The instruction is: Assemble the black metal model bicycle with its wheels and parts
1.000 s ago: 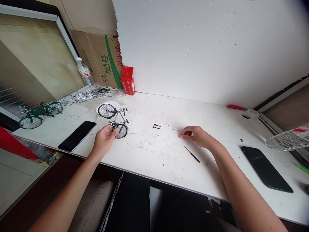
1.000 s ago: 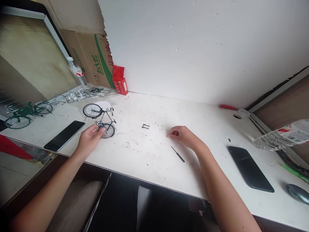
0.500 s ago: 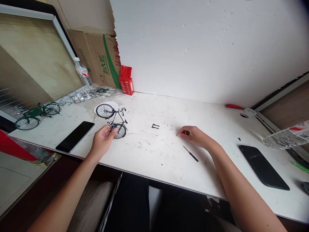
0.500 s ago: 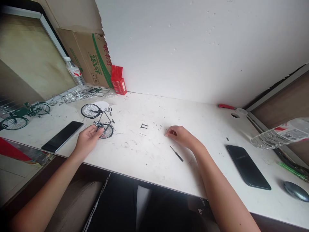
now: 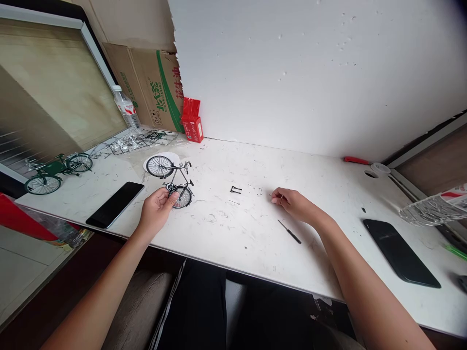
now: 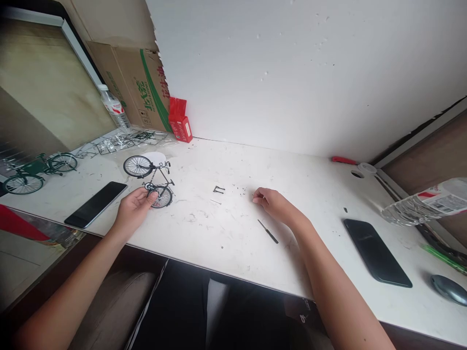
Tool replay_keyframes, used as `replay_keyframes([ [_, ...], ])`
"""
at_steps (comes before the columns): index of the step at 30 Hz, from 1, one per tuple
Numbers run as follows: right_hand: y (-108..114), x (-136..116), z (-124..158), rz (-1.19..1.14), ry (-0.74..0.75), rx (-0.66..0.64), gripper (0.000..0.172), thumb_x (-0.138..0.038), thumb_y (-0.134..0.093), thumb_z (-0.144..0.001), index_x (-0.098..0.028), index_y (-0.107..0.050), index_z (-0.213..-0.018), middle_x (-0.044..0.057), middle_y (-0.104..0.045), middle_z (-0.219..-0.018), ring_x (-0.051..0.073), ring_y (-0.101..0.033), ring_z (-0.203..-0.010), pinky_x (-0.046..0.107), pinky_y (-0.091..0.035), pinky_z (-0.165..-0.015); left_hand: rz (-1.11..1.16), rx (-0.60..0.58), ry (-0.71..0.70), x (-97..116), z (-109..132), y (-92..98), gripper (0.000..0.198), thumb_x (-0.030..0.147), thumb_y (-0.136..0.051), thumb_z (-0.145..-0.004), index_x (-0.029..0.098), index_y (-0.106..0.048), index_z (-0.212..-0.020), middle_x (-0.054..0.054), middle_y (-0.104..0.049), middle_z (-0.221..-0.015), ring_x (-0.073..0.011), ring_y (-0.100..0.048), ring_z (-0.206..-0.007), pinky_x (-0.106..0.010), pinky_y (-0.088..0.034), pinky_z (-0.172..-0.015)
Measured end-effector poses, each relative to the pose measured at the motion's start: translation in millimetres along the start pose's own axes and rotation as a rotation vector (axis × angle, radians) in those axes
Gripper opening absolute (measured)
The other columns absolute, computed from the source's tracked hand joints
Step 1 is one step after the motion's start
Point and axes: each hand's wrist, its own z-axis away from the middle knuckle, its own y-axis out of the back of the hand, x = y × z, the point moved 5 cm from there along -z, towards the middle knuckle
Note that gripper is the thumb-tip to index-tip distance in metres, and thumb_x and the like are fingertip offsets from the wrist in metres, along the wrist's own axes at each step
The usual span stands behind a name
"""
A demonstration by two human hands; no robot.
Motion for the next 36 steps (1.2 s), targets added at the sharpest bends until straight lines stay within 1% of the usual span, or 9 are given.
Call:
replay_keyframes([
  [3, 0, 0, 0, 0.010, -0.004, -0.004, 0.023, -0.042, -0.048, -0.103, -0.027, -0.065, -0.102, 0.007, -0.073, -0.102, 0.022, -0.058, -0.084, 0.036, -0.042, -0.073, 0.000, -0.004, -0.002, 1, 1, -0.3, 0.041, 0.054, -0.083, -0.085, 0.017, -0.067, -0.090, -0.006, -0.070, -0.089, -0.0186, -0.067, -0.084, -0.026, -0.051, -0.073],
  [10, 0, 1, 0, 0.000, -0.011, -0.012, 0.021, -0.039, -0.048, -0.103, -0.028, -0.065, -0.102, 0.005, -0.072, -0.102, 0.022, -0.057, -0.083, 0.037, -0.042, -0.074, 0.006, -0.002, -0.008, 2, 1, -0.5, 0.040, 0.053, -0.083, -0.085, 0.018, -0.066, -0.089, -0.005, -0.070, -0.089, -0.0182, -0.067, -0.085, -0.026, -0.052, -0.076],
  [14, 0, -1, 1, 0.000, -0.014, -0.013, 0.023, -0.041, -0.047, -0.104, -0.027, -0.066, -0.101, 0.006, -0.072, -0.103, 0.022, -0.057, -0.084, 0.037, -0.042, -0.074, 0.002, -0.001, -0.012, 1, 0, -0.2, 0.040, 0.053, -0.083, -0.086, 0.017, -0.067, -0.091, -0.005, -0.070, -0.089, -0.0179, -0.067, -0.084, -0.027, -0.052, -0.075],
  [19, 1, -2, 1, -0.001, -0.001, -0.006, 0.026, -0.045, -0.048, -0.105, -0.027, -0.066, -0.100, 0.006, -0.072, -0.099, 0.021, -0.056, -0.081, 0.037, -0.042, -0.072, -0.006, 0.014, -0.010, 0, 0, 0.4, 0.041, 0.054, -0.084, -0.084, 0.017, -0.066, -0.089, -0.005, -0.070, -0.087, -0.0176, -0.066, -0.080, -0.026, -0.051, -0.070],
  [22, 1, -1, 0, -0.021, 0.014, 0.001, 0.027, -0.046, -0.048, -0.105, -0.027, -0.066, -0.100, 0.005, -0.073, -0.098, 0.021, -0.058, -0.081, 0.037, -0.045, -0.073, -0.002, 0.010, -0.011, 0, 0, 0.2, 0.041, 0.054, -0.084, -0.085, 0.017, -0.065, -0.088, -0.004, -0.069, -0.088, -0.0172, -0.066, -0.082, -0.026, -0.051, -0.073],
  [25, 3, 1, 0, -0.028, 0.010, 0.030, 0.027, -0.049, -0.050, -0.104, -0.028, -0.067, -0.103, 0.005, -0.074, -0.099, 0.021, -0.060, -0.080, 0.036, -0.047, -0.072, -0.008, -0.004, -0.005, 0, 0, -0.2, 0.041, 0.053, -0.083, -0.086, 0.017, -0.064, -0.089, -0.004, -0.068, -0.089, -0.0172, -0.067, -0.085, -0.026, -0.051, -0.076],
  [28, 5, -1, 0, 0.011, 0.016, 0.079, 0.029, -0.051, -0.054, -0.103, -0.027, -0.070, -0.106, 0.006, -0.075, -0.100, 0.020, -0.060, -0.077, 0.035, -0.046, -0.068, -0.015, -0.011, -0.005, 2, 1, -0.4, 0.041, 0.054, -0.083, -0.086, 0.017, -0.065, -0.090, -0.004, -0.069, -0.089, -0.0180, -0.067, -0.086, -0.026, -0.051, -0.076],
  [32, 7, -4, 2, 0.047, -0.010, 0.132, 0.029, -0.052, -0.056, -0.102, -0.027, -0.072, -0.104, 0.006, -0.072, -0.092, 0.018, -0.058, -0.069, 0.033, -0.042, -0.061, -0.015, -0.013, -0.006, 3, 1, -0.6, 0.041, 0.054, -0.082, -0.086, 0.017, -0.065, -0.091, -0.005, -0.070, -0.091, -0.0196, -0.069, -0.089, -0.027, -0.052, -0.078],
  [36, 11, -2, 2, 0.062, -0.065, 0.193, 0.029, -0.050, -0.055, -0.102, -0.026, -0.070, -0.108, 0.005, -0.069, -0.082, 0.017, -0.053, -0.059, 0.033, -0.037, -0.054, -0.003, -0.014, -0.004, 1, 1, -0.7, 0.041, 0.053, -0.083, -0.086, 0.017, -0.066, -0.092, -0.005, -0.070, -0.093, -0.0195, -0.069, -0.091, -0.028, -0.054, -0.081],
])
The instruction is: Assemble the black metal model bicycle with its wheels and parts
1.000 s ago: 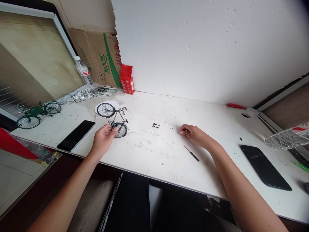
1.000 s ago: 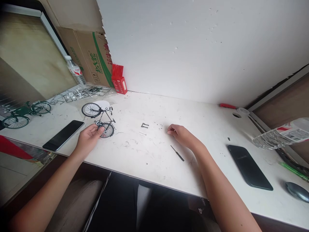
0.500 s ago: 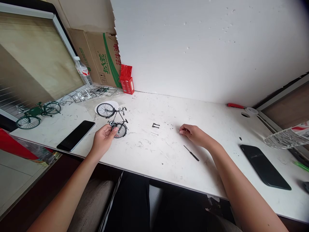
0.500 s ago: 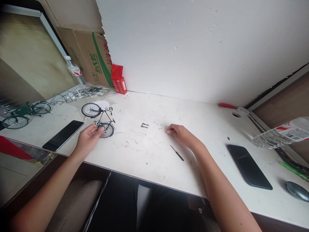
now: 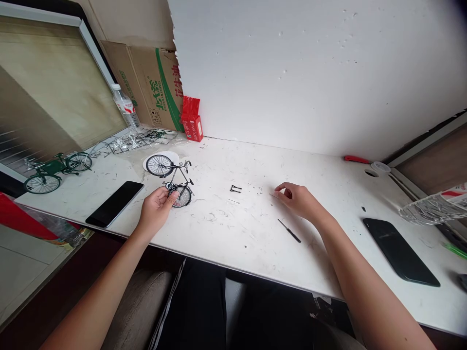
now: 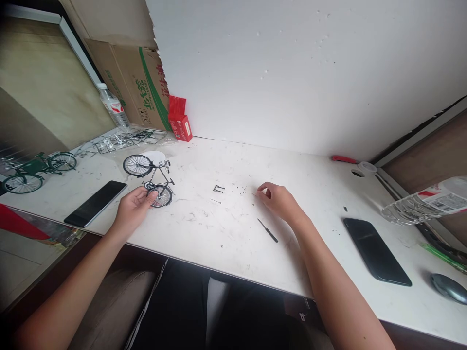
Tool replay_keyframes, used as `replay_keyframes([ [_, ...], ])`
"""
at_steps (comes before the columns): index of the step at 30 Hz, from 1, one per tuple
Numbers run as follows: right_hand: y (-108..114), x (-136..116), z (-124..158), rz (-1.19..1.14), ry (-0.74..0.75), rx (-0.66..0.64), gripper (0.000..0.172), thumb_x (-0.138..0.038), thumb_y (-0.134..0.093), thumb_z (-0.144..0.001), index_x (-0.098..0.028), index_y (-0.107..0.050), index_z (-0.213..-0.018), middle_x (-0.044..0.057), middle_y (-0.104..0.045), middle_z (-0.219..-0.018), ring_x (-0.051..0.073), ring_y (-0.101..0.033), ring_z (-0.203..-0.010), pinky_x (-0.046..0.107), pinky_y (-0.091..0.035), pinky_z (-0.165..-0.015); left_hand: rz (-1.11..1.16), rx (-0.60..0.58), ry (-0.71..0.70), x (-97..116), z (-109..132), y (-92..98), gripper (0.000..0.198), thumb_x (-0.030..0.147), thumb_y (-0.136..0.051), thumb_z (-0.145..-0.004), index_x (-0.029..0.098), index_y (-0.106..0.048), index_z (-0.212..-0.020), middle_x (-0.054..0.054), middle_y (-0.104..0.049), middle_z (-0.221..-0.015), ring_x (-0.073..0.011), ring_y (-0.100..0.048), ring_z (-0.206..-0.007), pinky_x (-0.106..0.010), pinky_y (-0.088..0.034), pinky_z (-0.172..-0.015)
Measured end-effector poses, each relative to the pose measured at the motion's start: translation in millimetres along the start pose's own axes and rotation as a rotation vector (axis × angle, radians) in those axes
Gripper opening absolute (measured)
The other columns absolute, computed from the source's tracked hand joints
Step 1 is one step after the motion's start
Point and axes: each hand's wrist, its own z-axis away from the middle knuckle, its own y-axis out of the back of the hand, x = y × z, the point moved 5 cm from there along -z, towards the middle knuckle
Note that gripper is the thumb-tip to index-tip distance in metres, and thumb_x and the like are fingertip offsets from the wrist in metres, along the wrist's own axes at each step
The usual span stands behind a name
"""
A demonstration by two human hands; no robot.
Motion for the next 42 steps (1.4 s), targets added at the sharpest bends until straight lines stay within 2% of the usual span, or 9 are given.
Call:
replay_keyframes([
  [4, 5, 5, -1, 0.032, -0.043, 0.043, 0.029, -0.050, -0.055, -0.101, -0.025, -0.070, -0.099, 0.005, -0.069, -0.080, 0.016, -0.051, -0.057, 0.033, -0.037, -0.053, 0.006, 0.008, -0.008, -2, -1, 0.3, 0.041, 0.054, -0.083, -0.086, 0.016, -0.067, -0.094, -0.006, -0.072, -0.094, -0.0205, -0.070, -0.094, -0.029, -0.055, -0.086],
  [7, 5, 10, -2, 0.077, -0.083, -0.015, 0.037, -0.059, -0.062, -0.096, -0.024, -0.071, -0.091, 0.008, -0.071, -0.084, 0.017, -0.054, -0.059, 0.033, -0.037, -0.052, 0.007, 0.010, -0.011, -2, -1, 0.2, 0.042, 0.054, -0.083, -0.085, 0.016, -0.067, -0.094, -0.007, -0.072, -0.096, -0.0216, -0.071, -0.096, -0.031, -0.056, -0.087],
  [9, 4, 14, -3, 0.093, -0.100, -0.058, 0.039, -0.062, -0.067, -0.092, -0.024, -0.072, -0.092, 0.009, -0.073, -0.090, 0.019, -0.058, -0.063, 0.034, -0.040, -0.054, 0.005, 0.009, -0.014, -2, -1, 0.0, 0.042, 0.054, -0.083, -0.085, 0.017, -0.066, -0.093, -0.007, -0.072, -0.095, -0.0213, -0.071, -0.094, -0.030, -0.056, -0.086],
  [17, -2, 17, -3, 0.069, -0.101, -0.140, 0.032, -0.054, -0.062, -0.097, -0.024, -0.073, -0.098, 0.009, -0.073, -0.097, 0.020, -0.061, -0.071, 0.036, -0.044, -0.060, -0.033, 0.028, -0.002, -3, -1, 2.6, 0.043, 0.055, -0.084, -0.084, 0.018, -0.064, -0.090, -0.005, -0.070, -0.091, -0.0194, -0.070, -0.089, -0.027, -0.055, -0.079],
  [23, -4, 9, 2, 0.077, -0.050, -0.176, 0.028, -0.049, -0.059, -0.098, -0.024, -0.065, -0.089, 0.007, -0.071, -0.089, 0.017, -0.055, -0.065, 0.034, -0.038, -0.057, -0.048, 0.032, -0.020, -5, -2, 3.4, 0.046, 0.056, -0.085, -0.082, 0.021, -0.055, -0.081, -0.001, -0.062, -0.080, -0.0188, -0.068, -0.082, -0.026, -0.056, -0.073],
  [28, -2, -2, 5, -0.093, 0.028, -0.111, 0.020, -0.041, -0.057, -0.100, -0.025, -0.062, -0.090, 0.003, -0.072, -0.078, 0.016, -0.055, -0.061, 0.033, -0.042, -0.057, -0.055, 0.059, 0.031, -6, -1, 4.6, 0.047, 0.059, -0.086, -0.079, 0.021, -0.059, -0.086, -0.002, -0.065, -0.085, -0.0209, -0.069, -0.082, -0.029, -0.059, -0.070],
  [32, 4, -11, 8, -0.294, 0.115, 0.026, 0.016, -0.037, -0.065, -0.094, -0.024, -0.062, -0.085, 0.002, -0.071, -0.071, 0.016, -0.059, -0.061, 0.032, -0.045, -0.059, -0.081, 0.044, 0.037, -5, -1, 5.3, 0.047, 0.060, -0.086, -0.080, 0.021, -0.060, -0.086, -0.002, -0.067, -0.085, -0.0217, -0.069, -0.084, -0.027, -0.058, -0.067],
  [35, 7, -14, 8, -0.399, 0.157, 0.070, 0.017, -0.036, -0.068, -0.089, -0.023, -0.063, -0.079, 0.002, -0.070, -0.070, 0.017, -0.062, -0.063, 0.032, -0.047, -0.060, -0.064, 0.047, 0.024, -6, -1, 5.7, 0.046, 0.060, -0.086, -0.079, 0.022, -0.060, -0.086, -0.003, -0.068, -0.085, -0.0226, -0.070, -0.084, -0.028, -0.059, -0.067],
  [42, 3, -9, 3, -0.378, 0.187, 0.056, 0.017, -0.039, -0.071, -0.087, -0.022, -0.075, -0.083, 0.005, -0.076, -0.080, 0.020, -0.068, -0.073, 0.036, -0.054, -0.068, -0.053, 0.032, -0.008, -7, -2, 5.6, 0.045, 0.058, -0.086, -0.080, 0.023, -0.058, -0.085, -0.003, -0.067, -0.083, -0.0222, -0.071, -0.085, -0.028, -0.058, -0.072],
])
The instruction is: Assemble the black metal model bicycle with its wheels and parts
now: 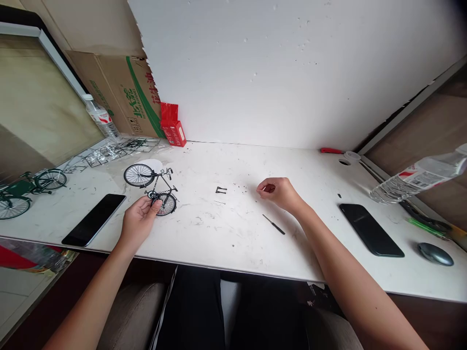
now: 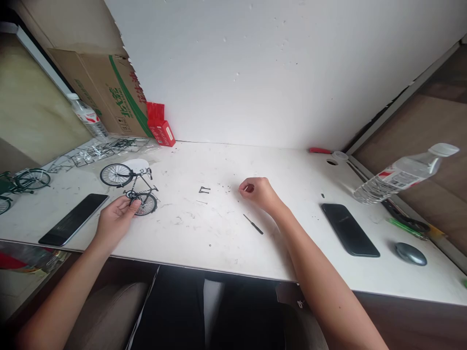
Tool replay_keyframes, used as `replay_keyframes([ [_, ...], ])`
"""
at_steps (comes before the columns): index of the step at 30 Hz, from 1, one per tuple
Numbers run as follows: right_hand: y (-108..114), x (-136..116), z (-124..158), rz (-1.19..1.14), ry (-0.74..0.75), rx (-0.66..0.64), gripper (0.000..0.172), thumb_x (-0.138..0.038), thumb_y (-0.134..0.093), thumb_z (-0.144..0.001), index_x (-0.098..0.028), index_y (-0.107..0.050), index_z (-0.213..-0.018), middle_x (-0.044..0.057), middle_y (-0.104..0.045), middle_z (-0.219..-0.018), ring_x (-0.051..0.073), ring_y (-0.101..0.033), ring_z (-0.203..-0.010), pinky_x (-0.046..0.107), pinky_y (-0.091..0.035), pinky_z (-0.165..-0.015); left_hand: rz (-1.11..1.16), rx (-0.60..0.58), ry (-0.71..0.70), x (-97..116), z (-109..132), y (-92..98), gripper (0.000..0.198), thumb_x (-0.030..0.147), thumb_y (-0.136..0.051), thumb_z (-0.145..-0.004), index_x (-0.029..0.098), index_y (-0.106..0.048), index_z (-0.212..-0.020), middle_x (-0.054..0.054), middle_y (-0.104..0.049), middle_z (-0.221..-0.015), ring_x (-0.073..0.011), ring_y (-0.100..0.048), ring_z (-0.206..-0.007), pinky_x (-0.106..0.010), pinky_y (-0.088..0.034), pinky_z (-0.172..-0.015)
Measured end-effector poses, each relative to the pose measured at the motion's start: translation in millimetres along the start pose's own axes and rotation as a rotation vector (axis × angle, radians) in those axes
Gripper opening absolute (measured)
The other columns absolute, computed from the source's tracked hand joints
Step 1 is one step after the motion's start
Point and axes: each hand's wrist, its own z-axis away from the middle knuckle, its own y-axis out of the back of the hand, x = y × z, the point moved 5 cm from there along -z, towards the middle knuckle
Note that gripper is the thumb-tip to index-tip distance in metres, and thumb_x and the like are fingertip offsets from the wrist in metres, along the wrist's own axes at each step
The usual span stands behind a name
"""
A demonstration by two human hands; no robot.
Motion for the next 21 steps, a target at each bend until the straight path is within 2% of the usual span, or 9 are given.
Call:
replay_keyframes([
  [7, 1, 5, -5, 0.128, 0.155, 0.079, 0.027, -0.037, -0.061, -0.100, -0.028, -0.079, -0.118, 0.008, -0.077, -0.103, 0.026, -0.070, -0.090, 0.045, -0.057, -0.081, 0.015, -0.011, 0.000, 3, 2, -2.2, 0.044, 0.057, -0.085, -0.081, 0.021, -0.062, -0.090, -0.006, -0.071, -0.091, -0.0231, -0.072, -0.092, -0.031, -0.059, -0.084],
  [14, 0, 3, -7, 0.170, 0.209, 0.099, 0.030, -0.038, -0.051, -0.106, -0.028, -0.079, -0.107, 0.011, -0.072, -0.110, 0.026, -0.067, -0.097, 0.044, -0.056, -0.082, 0.012, -0.027, -0.030, 5, 0, -3.3, 0.046, 0.058, -0.083, -0.082, 0.020, -0.058, -0.084, -0.005, -0.068, -0.085, -0.0205, -0.070, -0.086, -0.029, -0.057, -0.079],
  [21, -2, 4, -8, 0.158, 0.189, 0.091, 0.031, -0.040, -0.049, -0.106, -0.029, -0.077, -0.111, 0.011, -0.070, -0.110, 0.028, -0.065, -0.099, 0.046, -0.055, -0.085, 0.064, -0.072, -0.019, 11, 2, -7.0, 0.049, 0.061, -0.084, -0.081, 0.018, -0.063, -0.094, -0.011, -0.075, -0.096, -0.0239, -0.074, -0.087, -0.035, -0.062, -0.080],
])
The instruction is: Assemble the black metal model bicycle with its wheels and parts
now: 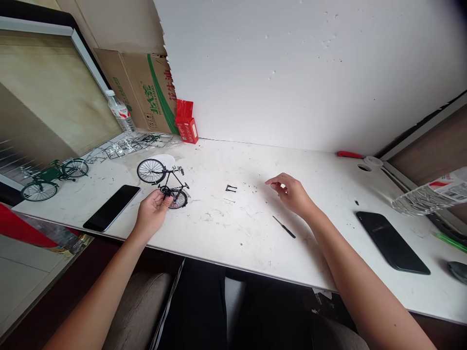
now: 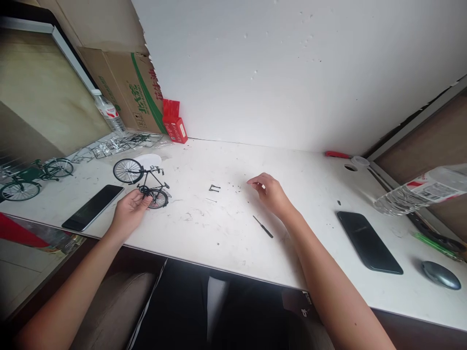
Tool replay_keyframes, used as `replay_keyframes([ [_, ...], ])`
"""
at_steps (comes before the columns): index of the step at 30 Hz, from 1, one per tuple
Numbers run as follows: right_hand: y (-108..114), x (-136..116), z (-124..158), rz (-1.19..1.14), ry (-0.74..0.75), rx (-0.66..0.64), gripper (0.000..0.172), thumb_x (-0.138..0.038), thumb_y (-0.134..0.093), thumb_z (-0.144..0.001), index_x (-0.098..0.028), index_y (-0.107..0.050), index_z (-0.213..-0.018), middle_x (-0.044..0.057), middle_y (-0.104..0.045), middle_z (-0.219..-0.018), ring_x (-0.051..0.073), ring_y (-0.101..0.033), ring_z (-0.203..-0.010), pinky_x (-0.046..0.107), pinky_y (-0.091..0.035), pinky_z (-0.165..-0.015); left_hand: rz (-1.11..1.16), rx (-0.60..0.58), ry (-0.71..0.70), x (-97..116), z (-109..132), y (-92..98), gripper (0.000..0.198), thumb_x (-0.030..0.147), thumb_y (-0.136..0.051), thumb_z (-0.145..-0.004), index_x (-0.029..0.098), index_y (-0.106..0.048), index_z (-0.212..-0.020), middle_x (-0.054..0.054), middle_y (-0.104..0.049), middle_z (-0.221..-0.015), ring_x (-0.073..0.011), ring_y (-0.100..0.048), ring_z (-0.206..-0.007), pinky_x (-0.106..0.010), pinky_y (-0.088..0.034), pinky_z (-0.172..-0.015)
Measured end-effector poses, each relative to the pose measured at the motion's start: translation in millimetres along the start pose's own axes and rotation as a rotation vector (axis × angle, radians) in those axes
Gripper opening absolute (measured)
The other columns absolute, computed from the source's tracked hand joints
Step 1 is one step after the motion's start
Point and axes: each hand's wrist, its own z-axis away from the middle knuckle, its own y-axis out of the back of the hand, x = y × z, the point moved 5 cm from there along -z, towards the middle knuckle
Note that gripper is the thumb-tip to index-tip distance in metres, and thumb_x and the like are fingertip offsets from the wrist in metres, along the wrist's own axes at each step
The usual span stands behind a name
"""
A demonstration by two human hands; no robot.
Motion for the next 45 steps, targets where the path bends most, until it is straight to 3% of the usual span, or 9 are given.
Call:
replay_keyframes([
  [3, 0, 3, 1, 0.004, -0.034, -0.001, 0.034, -0.039, -0.047, -0.106, -0.031, -0.078, -0.115, 0.012, -0.066, -0.108, 0.030, -0.063, -0.100, 0.048, -0.054, -0.084, 0.002, 0.005, 0.005, -1, 0, 0.7, 0.052, 0.063, -0.084, -0.081, 0.018, -0.064, -0.096, -0.012, -0.076, -0.099, -0.0255, -0.075, -0.092, -0.036, -0.063, -0.082],
  [10, -1, 12, 0, 0.041, -0.099, -0.005, 0.028, -0.027, -0.046, -0.104, -0.026, -0.074, -0.102, 0.011, -0.067, -0.107, 0.029, -0.062, -0.108, 0.047, -0.053, -0.091, 0.016, -0.010, 0.010, -2, 0, -2.1, 0.055, 0.062, -0.085, -0.080, 0.016, -0.065, -0.104, -0.015, -0.077, -0.107, -0.0269, -0.076, -0.102, -0.038, -0.062, -0.094],
  [15, -1, 8, 0, -0.013, -0.141, -0.007, 0.021, -0.035, -0.052, -0.105, -0.024, -0.069, -0.111, 0.011, -0.073, -0.121, 0.027, -0.066, -0.112, 0.044, -0.055, -0.094, -0.001, -0.021, 0.015, 1, 2, -3.4, 0.048, 0.058, -0.084, -0.083, 0.018, -0.064, -0.100, -0.012, -0.077, -0.100, -0.0261, -0.077, -0.098, -0.036, -0.061, -0.091],
  [22, -4, -3, 4, -0.055, -0.153, -0.117, 0.021, -0.041, -0.061, -0.101, -0.025, -0.072, -0.109, 0.008, -0.078, -0.110, 0.023, -0.071, -0.092, 0.040, -0.058, -0.083, -0.053, 0.003, -0.001, -4, 1, -0.7, 0.041, 0.048, -0.087, -0.081, 0.023, -0.056, -0.087, -0.003, -0.069, -0.084, -0.0205, -0.073, -0.084, -0.030, -0.059, -0.081],
  [29, -3, -6, 5, -0.082, -0.135, -0.114, 0.020, -0.042, -0.065, -0.099, -0.025, -0.074, -0.101, 0.008, -0.080, -0.108, 0.023, -0.073, -0.091, 0.040, -0.060, -0.083, -0.035, -0.039, -0.008, -5, 1, -2.8, 0.038, 0.045, -0.085, -0.084, 0.023, -0.054, -0.087, -0.003, -0.070, -0.085, -0.0191, -0.072, -0.083, -0.030, -0.058, -0.083],
  [35, -3, -3, 3, -0.035, -0.111, -0.088, 0.023, -0.045, -0.066, -0.098, -0.025, -0.076, -0.101, 0.008, -0.079, -0.109, 0.023, -0.072, -0.089, 0.041, -0.060, -0.082, -0.077, 0.006, -0.010, -4, 1, 0.9, 0.039, 0.045, -0.087, -0.082, 0.023, -0.055, -0.086, 0.000, -0.064, -0.079, -0.0182, -0.070, -0.081, -0.027, -0.056, -0.076],
  [39, -2, 0, 3, 0.006, -0.107, -0.082, 0.023, -0.044, -0.067, -0.096, -0.024, -0.078, -0.100, 0.008, -0.079, -0.104, 0.024, -0.070, -0.089, 0.039, -0.057, -0.078, -0.058, -0.003, -0.003, -1, 2, 0.1, 0.039, 0.045, -0.088, -0.081, 0.022, -0.057, -0.088, -0.001, -0.066, -0.080, -0.0192, -0.071, -0.081, -0.030, -0.059, -0.083],
  [45, -5, 0, 4, 0.100, -0.122, -0.158, 0.021, -0.038, -0.065, -0.094, -0.024, -0.081, -0.099, 0.008, -0.078, -0.106, 0.025, -0.069, -0.092, 0.043, -0.056, -0.083, -0.061, -0.001, 0.023, -2, 3, -0.1, 0.040, 0.045, -0.089, -0.079, 0.021, -0.058, -0.090, -0.004, -0.072, -0.087, -0.0210, -0.074, -0.089, -0.030, -0.058, -0.083],
])
